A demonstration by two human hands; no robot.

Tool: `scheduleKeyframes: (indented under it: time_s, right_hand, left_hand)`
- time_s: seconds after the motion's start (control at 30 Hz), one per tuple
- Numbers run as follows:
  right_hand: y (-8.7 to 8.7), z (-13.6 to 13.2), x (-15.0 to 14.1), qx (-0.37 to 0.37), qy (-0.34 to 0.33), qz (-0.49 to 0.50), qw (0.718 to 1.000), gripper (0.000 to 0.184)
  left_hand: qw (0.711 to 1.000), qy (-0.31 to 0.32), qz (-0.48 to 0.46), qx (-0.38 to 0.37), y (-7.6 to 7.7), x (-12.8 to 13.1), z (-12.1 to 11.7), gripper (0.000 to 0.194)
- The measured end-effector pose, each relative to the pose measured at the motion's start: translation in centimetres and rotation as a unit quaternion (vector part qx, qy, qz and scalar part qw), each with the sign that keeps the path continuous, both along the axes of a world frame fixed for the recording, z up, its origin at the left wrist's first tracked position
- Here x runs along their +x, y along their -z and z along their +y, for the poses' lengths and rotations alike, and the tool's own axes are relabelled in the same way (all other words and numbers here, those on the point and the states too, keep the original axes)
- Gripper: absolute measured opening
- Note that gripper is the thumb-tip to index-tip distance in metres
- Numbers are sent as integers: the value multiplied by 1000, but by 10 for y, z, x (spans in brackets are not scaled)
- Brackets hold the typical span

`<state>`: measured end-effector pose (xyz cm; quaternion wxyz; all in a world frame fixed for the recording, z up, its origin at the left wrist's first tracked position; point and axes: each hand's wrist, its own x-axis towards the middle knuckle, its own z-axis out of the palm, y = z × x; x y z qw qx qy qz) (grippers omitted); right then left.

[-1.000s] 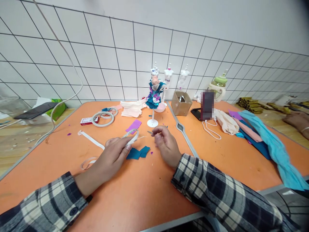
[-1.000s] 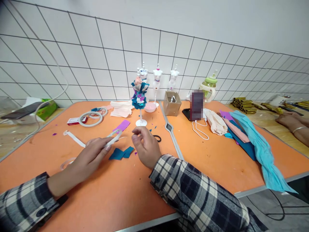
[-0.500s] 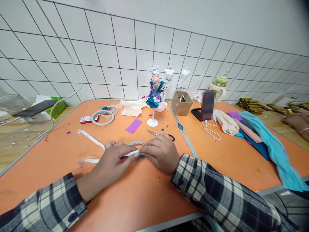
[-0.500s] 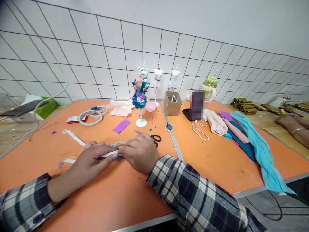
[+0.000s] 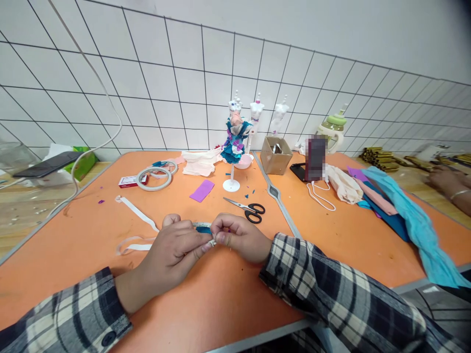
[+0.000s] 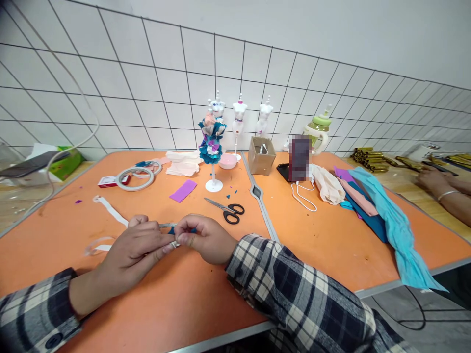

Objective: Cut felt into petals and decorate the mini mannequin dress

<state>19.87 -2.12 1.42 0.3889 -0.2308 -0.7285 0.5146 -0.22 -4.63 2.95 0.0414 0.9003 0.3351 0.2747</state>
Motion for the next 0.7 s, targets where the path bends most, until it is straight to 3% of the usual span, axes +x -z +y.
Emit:
scheduleKeyframes:
  time_s: [0.07, 0.13, 0.2, 0.27, 0.33, 0.4, 0.57, 0.7]
  right_hand:
    - [0, -1, 1, -48, -8, 73, 996, 30]
    - [-2, 1, 7, -57, 5, 88, 994, 35]
    - [-2, 8, 18, -13, 45, 24, 999, 30]
    - [-1, 21, 33, 94, 123, -74, 985, 21]
    - [3, 36, 51, 195, 178, -164, 950, 18]
    - [7, 47, 68, 221, 225, -217, 924, 18]
    - [7, 56, 94, 212, 268, -291, 893, 19]
    - [7, 55, 96, 187, 268, -346, 880, 46]
  left_hand:
    - [999, -36, -24, -8, -2, -6, 4, 29]
    - [989, -124, -72, -20, -6, -16, 11, 31]
    - [966, -232, -114, -30, -11, -29, 20, 30]
    - [952, -292, -86, -24, -15, -42, 29, 31]
    - [951, -307, -21, 9, -17, -55, 38, 33]
    - [949, -313, 20, 20, -16, -64, 44, 34]
    - [937, -343, 11, -66, -11, -68, 52, 38]
    - [941, -328, 27, -80, -5, -64, 55, 39]
